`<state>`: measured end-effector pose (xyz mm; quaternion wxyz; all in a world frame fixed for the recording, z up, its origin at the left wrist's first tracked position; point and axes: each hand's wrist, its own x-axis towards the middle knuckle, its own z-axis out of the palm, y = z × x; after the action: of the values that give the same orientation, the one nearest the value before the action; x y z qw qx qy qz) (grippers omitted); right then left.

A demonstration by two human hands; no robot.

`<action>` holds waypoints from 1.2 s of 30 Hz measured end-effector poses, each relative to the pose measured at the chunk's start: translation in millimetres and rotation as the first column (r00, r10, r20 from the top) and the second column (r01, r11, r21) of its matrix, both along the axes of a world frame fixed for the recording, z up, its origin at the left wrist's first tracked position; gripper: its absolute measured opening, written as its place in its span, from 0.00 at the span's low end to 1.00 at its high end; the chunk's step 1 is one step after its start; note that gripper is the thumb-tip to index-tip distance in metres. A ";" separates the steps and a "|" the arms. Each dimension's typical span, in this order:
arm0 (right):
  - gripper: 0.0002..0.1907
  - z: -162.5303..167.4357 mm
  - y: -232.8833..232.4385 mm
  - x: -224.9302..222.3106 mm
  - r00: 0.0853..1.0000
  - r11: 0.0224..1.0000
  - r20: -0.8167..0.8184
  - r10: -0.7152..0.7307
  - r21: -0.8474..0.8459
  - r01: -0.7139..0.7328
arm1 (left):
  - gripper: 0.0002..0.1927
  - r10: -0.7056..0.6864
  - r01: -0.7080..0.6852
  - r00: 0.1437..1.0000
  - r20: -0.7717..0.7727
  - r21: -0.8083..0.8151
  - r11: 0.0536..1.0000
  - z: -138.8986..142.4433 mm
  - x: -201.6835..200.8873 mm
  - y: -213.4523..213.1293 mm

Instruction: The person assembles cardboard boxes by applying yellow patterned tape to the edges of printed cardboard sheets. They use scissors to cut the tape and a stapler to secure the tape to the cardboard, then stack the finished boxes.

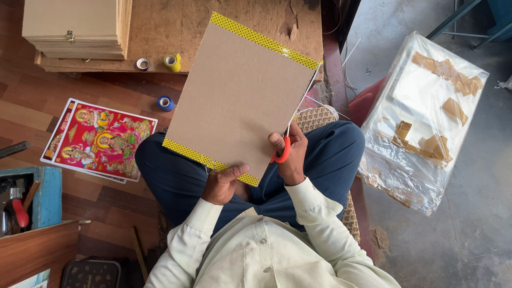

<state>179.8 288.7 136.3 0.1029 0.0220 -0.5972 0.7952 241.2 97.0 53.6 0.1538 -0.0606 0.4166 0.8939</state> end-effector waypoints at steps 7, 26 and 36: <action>0.36 -5.3 19.3 -15.1 0.992 0.991 0.106 -0.074 0.120 0.061 | 0.12 -0.039 0.043 0.990 0.132 -0.032 0.999 -8.9 12.7 -7.0; 0.48 -36.0 16.7 38.5 0.944 0.235 0.327 -0.053 0.923 -0.306 | 0.21 0.169 -0.159 0.985 -0.019 0.260 0.952 37.3 -19.8 -18.9; 0.34 -68.9 1.1 45.3 0.846 0.087 0.464 0.261 0.862 -0.500 | 0.22 0.210 -0.173 0.974 -0.082 0.328 0.929 52.6 -37.1 -21.0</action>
<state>225.1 289.8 67.4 -0.2025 0.1596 -0.9364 0.2379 204.1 76.0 106.2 0.0491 -0.0236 0.2669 0.9622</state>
